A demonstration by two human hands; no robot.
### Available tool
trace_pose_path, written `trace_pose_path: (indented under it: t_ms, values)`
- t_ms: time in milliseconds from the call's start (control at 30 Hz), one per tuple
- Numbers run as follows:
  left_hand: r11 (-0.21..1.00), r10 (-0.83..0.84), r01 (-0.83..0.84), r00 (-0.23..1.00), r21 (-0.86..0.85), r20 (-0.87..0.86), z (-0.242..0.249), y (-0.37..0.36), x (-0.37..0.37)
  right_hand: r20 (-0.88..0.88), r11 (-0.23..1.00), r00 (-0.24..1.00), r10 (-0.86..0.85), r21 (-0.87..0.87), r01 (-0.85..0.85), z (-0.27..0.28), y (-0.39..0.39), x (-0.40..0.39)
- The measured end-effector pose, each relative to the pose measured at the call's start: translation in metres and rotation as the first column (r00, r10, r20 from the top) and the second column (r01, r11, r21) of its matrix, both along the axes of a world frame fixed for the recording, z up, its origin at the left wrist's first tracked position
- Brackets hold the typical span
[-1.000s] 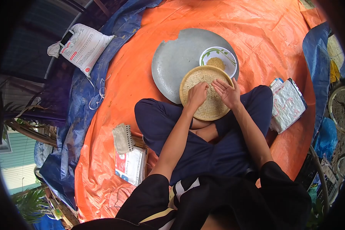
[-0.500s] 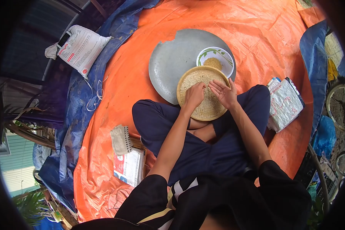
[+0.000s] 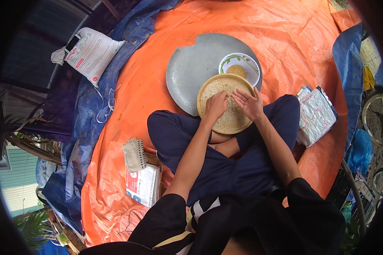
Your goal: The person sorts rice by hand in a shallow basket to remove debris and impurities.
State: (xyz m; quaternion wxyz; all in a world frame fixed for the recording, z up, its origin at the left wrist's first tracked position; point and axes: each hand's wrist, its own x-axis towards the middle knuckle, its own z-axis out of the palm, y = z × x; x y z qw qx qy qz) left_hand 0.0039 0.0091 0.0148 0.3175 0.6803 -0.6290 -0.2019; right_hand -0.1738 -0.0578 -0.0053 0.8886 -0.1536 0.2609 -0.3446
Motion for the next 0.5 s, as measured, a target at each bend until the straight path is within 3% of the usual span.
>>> trace_pose_path:
  t_ms: [500]
  values:
    - [1.0, -0.007, 0.007, 1.0, -0.002, 0.009, 0.0038, 0.0014, -0.0001, 0.006, 1.0, 1.0, -0.001, 0.011, 0.001, 0.0026, 0.0025, -0.0002]
